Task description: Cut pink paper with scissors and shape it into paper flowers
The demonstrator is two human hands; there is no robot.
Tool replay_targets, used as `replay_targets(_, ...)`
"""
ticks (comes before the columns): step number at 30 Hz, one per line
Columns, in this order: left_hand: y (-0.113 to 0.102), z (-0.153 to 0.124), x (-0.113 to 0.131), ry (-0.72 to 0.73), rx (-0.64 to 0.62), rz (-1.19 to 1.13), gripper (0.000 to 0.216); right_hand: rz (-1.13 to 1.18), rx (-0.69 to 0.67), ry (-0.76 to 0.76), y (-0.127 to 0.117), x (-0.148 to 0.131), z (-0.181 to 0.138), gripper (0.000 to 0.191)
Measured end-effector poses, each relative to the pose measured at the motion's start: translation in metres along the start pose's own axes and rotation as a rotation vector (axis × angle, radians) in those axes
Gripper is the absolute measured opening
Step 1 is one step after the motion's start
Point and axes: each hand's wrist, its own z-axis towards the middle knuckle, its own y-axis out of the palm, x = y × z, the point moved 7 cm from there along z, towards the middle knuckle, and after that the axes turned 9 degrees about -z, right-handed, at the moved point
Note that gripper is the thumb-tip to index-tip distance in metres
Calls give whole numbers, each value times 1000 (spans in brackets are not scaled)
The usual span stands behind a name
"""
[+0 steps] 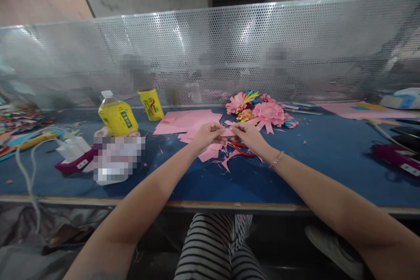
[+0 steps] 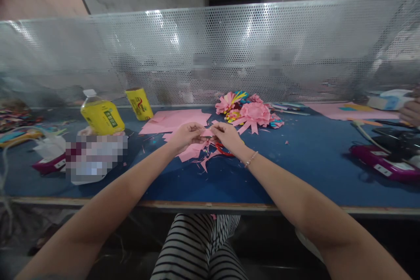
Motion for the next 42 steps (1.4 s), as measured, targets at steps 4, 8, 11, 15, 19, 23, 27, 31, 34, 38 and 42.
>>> replay_targets(4, -1, 1, -1, 1, 1, 2, 15, 16, 10, 18, 0, 3, 1, 15)
replay_targets(8, -2, 2, -1, 10, 4, 7, 12, 33, 3, 20, 1, 4, 2, 14)
replay_targets(11, -2, 2, 0, 19, 9, 15, 13, 37, 5, 18, 0, 3, 1, 12)
replay_targets(15, -3, 1, 1, 19, 17, 21, 14, 56, 2, 32, 1, 1, 1, 10)
replay_targets(19, -3, 1, 1, 24, 9, 16, 16, 81, -12, 29, 2, 1, 1, 9)
replay_targets(23, -4, 0, 2, 27, 14, 42, 18, 106, -13, 40, 2, 2, 1, 8)
replay_targets(27, -5, 1, 3, 43, 23, 58, 19, 119, -12, 40, 2, 3, 2, 9)
replay_targets(31, -5, 2, 3, 57, 15, 50, 20, 125, -19, 33, 3, 4, 2, 11)
replay_targets(34, -4, 1, 5, 69, 29, 45, 16, 131, -21, 25, 3, 3, 2, 11)
replay_targets(38, -2, -1, 8, 76, 52, 62, 11, 117, -18, 25, 3, 3, 1, 11)
replay_targets(42, 0, -2, 11, 92, 63, 119, 12, 51, -23, -4, 3, 2, 1, 11)
